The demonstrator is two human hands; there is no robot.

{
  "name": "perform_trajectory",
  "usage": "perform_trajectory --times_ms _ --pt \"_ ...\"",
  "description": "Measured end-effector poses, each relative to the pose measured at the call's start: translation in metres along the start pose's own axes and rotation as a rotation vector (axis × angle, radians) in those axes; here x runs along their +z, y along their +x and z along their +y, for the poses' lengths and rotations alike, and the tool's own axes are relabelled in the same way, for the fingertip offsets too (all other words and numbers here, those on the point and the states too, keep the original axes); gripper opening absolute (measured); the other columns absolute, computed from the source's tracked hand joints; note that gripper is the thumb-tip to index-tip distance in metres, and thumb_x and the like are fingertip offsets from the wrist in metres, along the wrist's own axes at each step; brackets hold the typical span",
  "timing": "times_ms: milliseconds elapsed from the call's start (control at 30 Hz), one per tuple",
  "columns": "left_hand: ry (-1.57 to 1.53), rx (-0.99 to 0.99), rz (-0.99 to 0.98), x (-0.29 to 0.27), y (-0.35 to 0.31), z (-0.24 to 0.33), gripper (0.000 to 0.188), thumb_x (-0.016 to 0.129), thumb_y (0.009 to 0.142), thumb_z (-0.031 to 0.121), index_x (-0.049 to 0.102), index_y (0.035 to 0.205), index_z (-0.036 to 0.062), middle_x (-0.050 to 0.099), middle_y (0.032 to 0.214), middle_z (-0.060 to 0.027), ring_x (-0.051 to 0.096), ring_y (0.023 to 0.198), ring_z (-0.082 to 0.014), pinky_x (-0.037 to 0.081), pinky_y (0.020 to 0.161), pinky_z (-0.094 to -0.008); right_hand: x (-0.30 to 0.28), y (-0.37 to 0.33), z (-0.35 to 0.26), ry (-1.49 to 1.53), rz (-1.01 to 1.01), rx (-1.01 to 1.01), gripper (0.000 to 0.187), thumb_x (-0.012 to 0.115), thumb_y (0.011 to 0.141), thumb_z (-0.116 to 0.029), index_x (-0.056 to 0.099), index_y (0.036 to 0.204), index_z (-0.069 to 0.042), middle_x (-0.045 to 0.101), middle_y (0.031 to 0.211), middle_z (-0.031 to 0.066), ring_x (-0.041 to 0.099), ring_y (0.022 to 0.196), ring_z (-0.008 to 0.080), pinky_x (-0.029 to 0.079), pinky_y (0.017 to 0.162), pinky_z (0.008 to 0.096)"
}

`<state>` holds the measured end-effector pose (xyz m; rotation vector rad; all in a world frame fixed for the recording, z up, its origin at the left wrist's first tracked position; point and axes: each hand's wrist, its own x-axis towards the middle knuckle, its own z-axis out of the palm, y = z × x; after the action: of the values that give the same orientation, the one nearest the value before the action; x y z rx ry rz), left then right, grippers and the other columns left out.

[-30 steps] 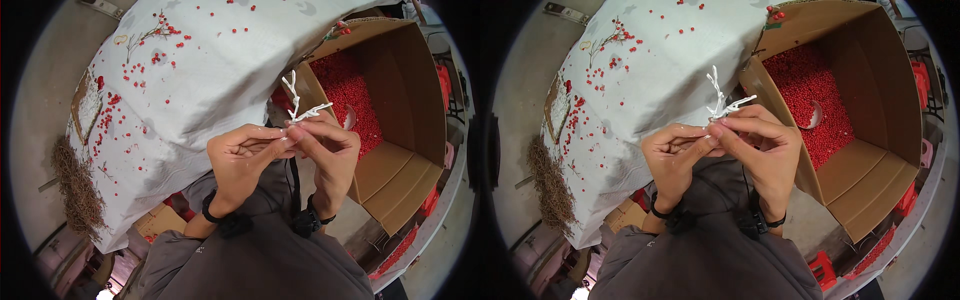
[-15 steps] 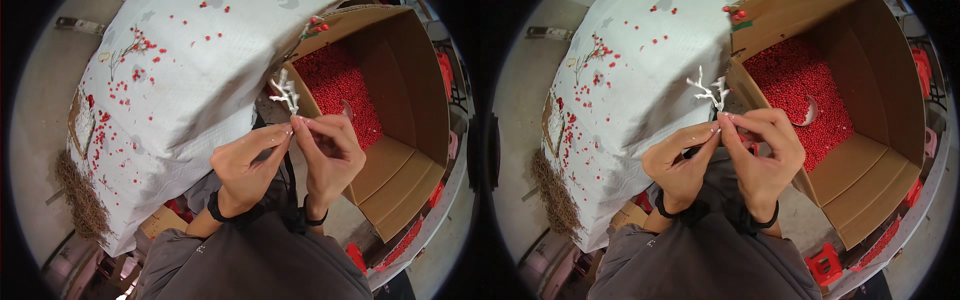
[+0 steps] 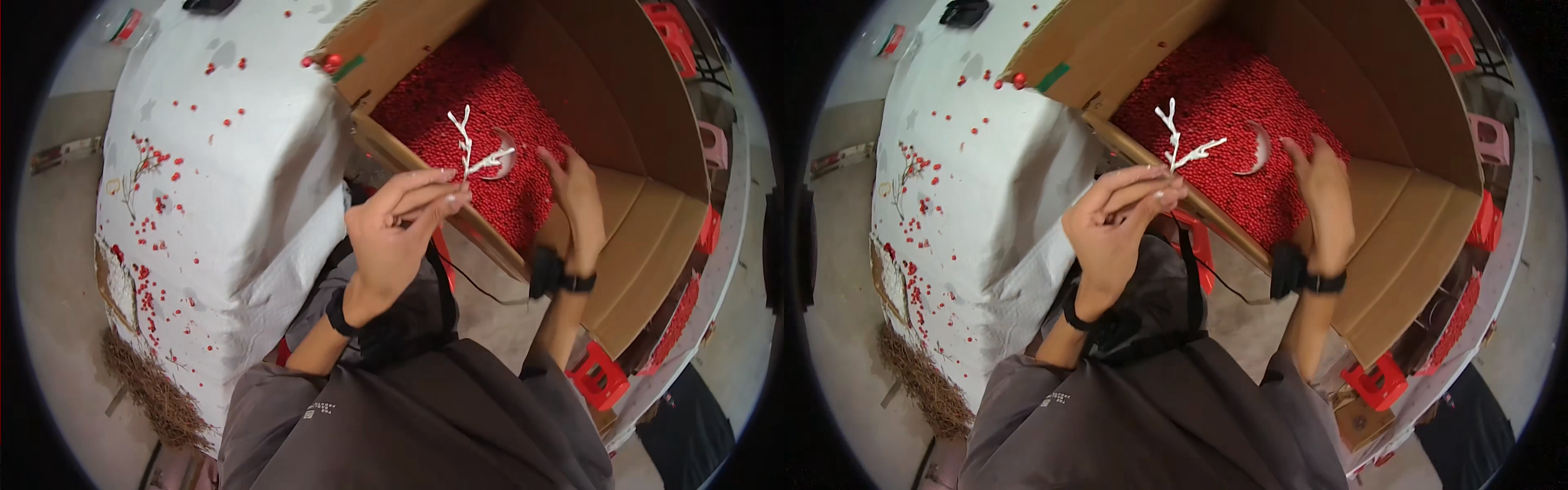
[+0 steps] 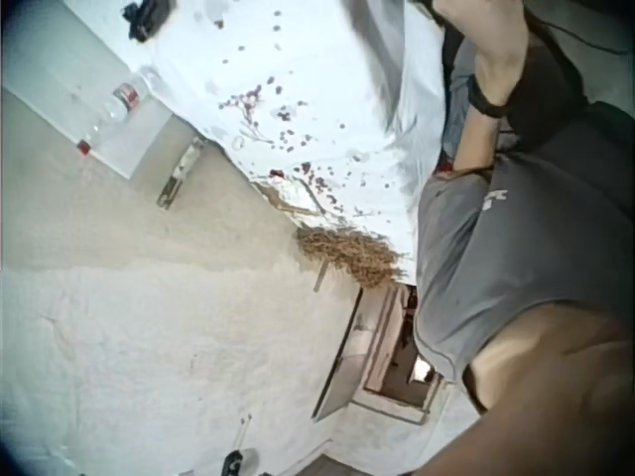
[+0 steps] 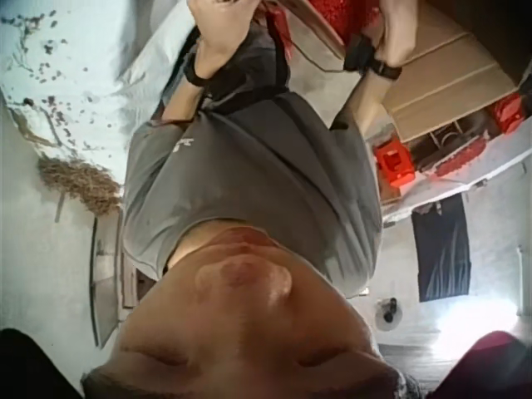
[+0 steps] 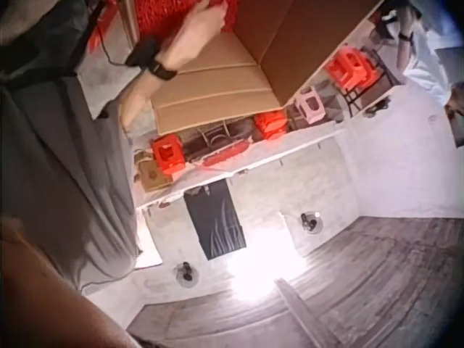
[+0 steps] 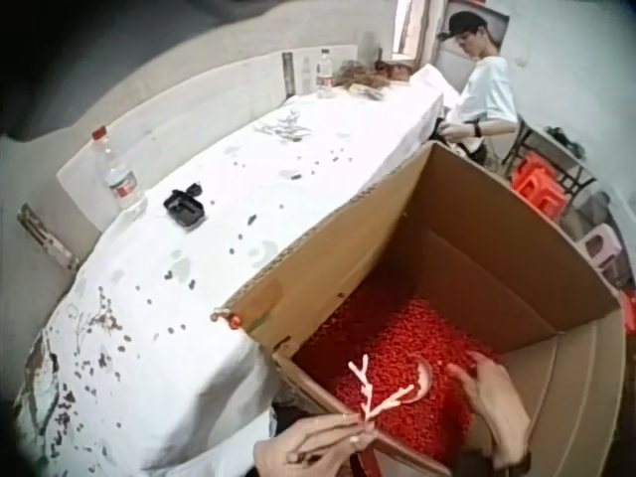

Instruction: Assembling artificial berry branches by attaching small red berries to white plastic stems using adhesive.

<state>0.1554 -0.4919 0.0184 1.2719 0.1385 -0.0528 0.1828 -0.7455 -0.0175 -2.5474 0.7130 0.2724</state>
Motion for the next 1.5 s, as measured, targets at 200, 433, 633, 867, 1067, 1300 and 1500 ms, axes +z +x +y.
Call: perform_trajectory --times_ms 200,433,633,867,1067,1300,1500 --pt "0.578 0.552 -0.249 0.012 0.062 -0.039 0.012 0.069 0.082 0.001 0.069 0.094 -0.0021 0.072 0.091 -0.0125 0.072 0.081 -0.0219 0.057 0.070 -0.0272 0.090 0.087 0.071 -0.152 -0.280 -0.084 0.102 0.076 0.080 -0.027 0.008 0.151 0.000 0.043 0.139 0.0304 0.051 0.124 0.0371 0.042 0.104 0.0412" --pt "0.752 0.684 -0.367 0.004 0.104 -0.054 0.015 0.070 0.082 0.005 0.071 0.097 0.0012 0.072 0.092 -0.0120 0.071 0.083 -0.0257 0.056 0.071 -0.0310 0.112 0.080 0.081 0.396 -0.556 0.000 0.085 0.068 0.081 -0.008 0.019 0.150 -0.003 0.040 0.143 0.0236 0.043 0.131 0.0298 0.037 0.109 0.0379" --pt "0.769 0.625 -0.192 0.002 0.095 -0.056 0.017 0.068 0.083 0.004 0.069 0.100 0.0001 0.071 0.092 -0.0150 0.070 0.082 -0.0276 0.057 0.069 -0.0333 0.069 0.091 0.045 0.661 -0.540 -0.129 0.059 0.048 0.089 0.004 0.035 0.145 -0.005 0.052 0.132 0.0207 0.053 0.118 0.0297 0.042 0.104 0.0398" --pt "0.697 0.639 -0.029 0.020 0.104 -0.055 0.015 0.067 0.085 0.002 0.069 0.100 -0.0028 0.072 0.092 -0.0152 0.071 0.080 -0.0258 0.056 0.071 -0.0301 0.121 0.128 0.043 0.056 0.625 -0.480 0.054 0.048 0.087 0.002 0.040 0.140 -0.003 0.050 0.133 0.0185 0.047 0.124 0.0313 0.039 0.104 0.0407" --pt "0.736 0.683 0.012 0.018 0.105 -0.059 0.015 0.070 0.083 0.003 0.069 0.097 -0.0031 0.072 0.091 -0.0151 0.071 0.079 -0.0257 0.056 0.070 -0.0298 0.155 0.089 0.012 0.438 0.289 -0.604 0.044 0.043 0.085 0.005 0.048 0.129 0.000 0.048 0.127 0.0213 0.047 0.119 0.0379 0.033 0.109 0.0410" --pt "0.774 0.657 0.005 0.021 0.102 -0.062 0.014 0.072 0.082 0.004 0.070 0.095 -0.0007 0.072 0.090 -0.0151 0.071 0.077 -0.0264 0.056 0.068 -0.0310 0.119 0.076 -0.014 0.627 -0.605 -0.390 0.043 0.039 0.086 0.004 0.048 0.127 0.000 0.054 0.124 0.0157 0.049 0.119 0.0272 0.034 0.108 0.0365" --pt "0.851 0.575 -0.005 0.017 0.103 -0.057 0.014 0.071 0.082 0.005 0.068 0.096 0.0016 0.072 0.089 -0.0127 0.071 0.075 -0.0261 0.055 0.066 -0.0312 0.024 0.038 -0.006 0.617 -0.400 -0.229 0.051 0.050 0.087 -0.002 0.047 0.138 -0.006 0.058 0.125 0.0098 0.054 0.112 0.0155 0.045 0.097 0.0307"
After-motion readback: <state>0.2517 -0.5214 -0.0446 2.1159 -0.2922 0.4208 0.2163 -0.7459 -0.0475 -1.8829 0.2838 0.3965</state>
